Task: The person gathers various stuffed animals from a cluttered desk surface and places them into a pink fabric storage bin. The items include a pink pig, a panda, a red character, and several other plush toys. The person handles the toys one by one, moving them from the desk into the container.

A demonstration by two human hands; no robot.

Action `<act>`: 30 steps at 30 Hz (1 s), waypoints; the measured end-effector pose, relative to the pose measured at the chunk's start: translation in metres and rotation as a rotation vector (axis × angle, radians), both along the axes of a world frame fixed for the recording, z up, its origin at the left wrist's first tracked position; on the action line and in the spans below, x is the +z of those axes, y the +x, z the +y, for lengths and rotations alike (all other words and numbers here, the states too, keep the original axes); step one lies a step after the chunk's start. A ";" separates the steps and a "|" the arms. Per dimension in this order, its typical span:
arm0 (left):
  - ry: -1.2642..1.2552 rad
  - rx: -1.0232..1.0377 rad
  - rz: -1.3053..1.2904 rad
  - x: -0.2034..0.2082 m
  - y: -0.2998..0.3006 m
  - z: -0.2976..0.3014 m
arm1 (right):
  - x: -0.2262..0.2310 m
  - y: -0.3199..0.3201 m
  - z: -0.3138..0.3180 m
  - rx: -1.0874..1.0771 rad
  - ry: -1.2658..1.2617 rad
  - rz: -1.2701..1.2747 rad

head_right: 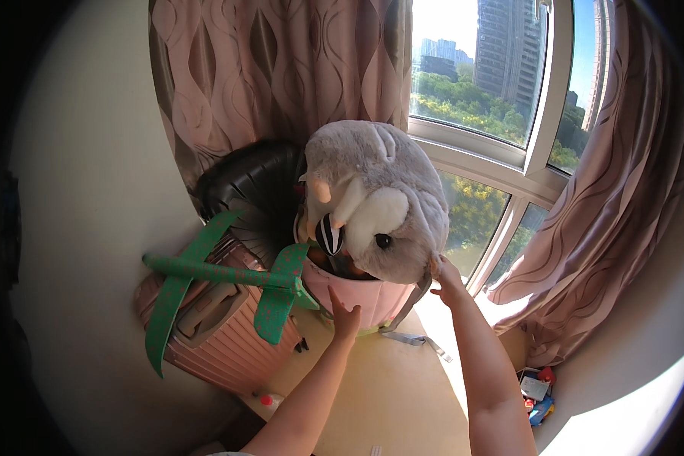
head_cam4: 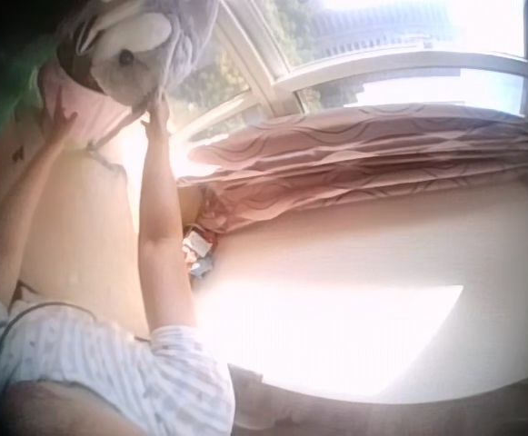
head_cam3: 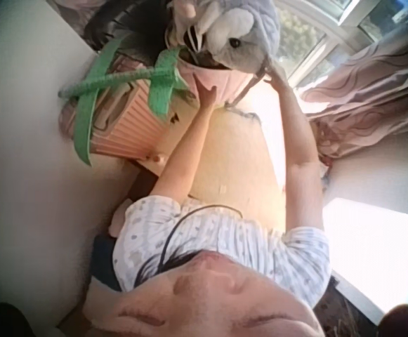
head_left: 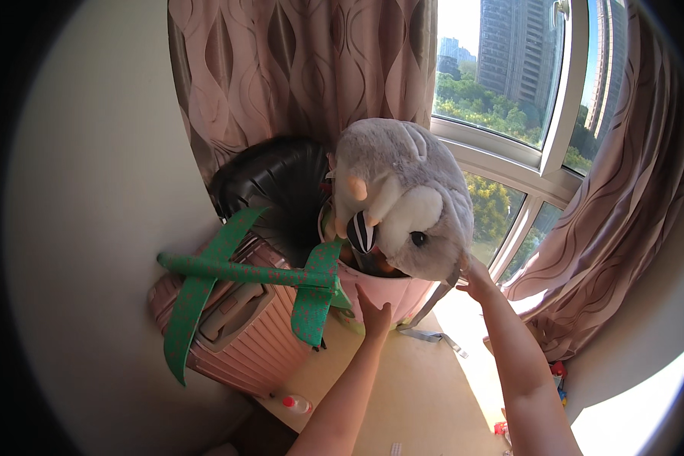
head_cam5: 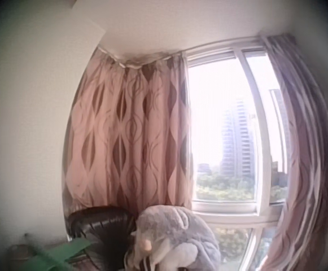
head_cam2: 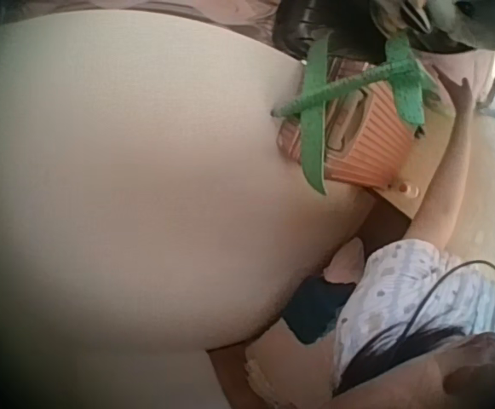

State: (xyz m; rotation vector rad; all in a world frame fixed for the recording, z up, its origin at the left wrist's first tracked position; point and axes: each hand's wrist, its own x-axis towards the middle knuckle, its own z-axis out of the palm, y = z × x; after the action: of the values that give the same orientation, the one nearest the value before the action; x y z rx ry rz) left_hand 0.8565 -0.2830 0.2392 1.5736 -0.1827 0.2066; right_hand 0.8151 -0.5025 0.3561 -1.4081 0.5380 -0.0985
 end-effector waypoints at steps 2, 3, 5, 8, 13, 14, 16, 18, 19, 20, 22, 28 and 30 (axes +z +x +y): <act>0.026 -0.025 0.051 -0.003 -0.008 0.004 | 0.010 -0.009 0.006 -0.009 -0.063 0.032; 0.063 -0.059 0.116 -0.007 -0.011 0.009 | 0.014 -0.012 0.008 -0.052 -0.069 0.013; 0.074 -0.126 0.264 -0.009 -0.033 0.011 | 0.013 -0.024 0.002 -0.153 -0.115 -0.015; 0.082 -0.378 0.491 -0.016 -0.085 0.051 | 0.012 -0.054 0.010 -0.247 -0.131 -0.129; -0.455 -0.123 0.393 0.052 -0.122 0.165 | -0.045 -0.173 0.057 -0.072 0.075 -0.158; -0.560 -0.079 0.283 0.073 -0.110 0.186 | -0.068 -0.203 0.071 -0.068 0.120 -0.086; -0.685 -0.170 0.135 0.101 -0.080 0.206 | -0.105 -0.270 0.093 -0.130 0.190 0.114; -0.684 -0.140 0.236 0.122 -0.044 0.203 | -0.144 -0.334 0.108 -0.276 0.246 0.246; -0.728 -0.112 0.288 0.131 -0.026 0.201 | -0.158 -0.361 0.119 -0.361 0.310 0.268; -0.765 -0.096 0.352 0.136 -0.010 0.198 | -0.168 -0.386 0.129 -0.418 0.380 0.277; -0.841 -0.151 0.367 0.138 0.018 0.204 | -0.168 -0.420 0.152 -0.504 0.439 0.300; -0.794 -0.368 0.191 0.140 0.035 0.229 | -0.162 -0.498 0.177 -0.727 0.353 0.236; -0.611 -0.394 0.068 0.157 -0.049 0.189 | -0.172 -0.528 0.193 -0.878 0.410 0.282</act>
State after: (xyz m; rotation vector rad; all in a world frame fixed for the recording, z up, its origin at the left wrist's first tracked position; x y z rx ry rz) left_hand 0.8079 -0.0941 0.3964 0.9123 -0.3369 -0.0978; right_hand 0.2870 -0.3098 0.1836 -0.7094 1.3078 -0.4678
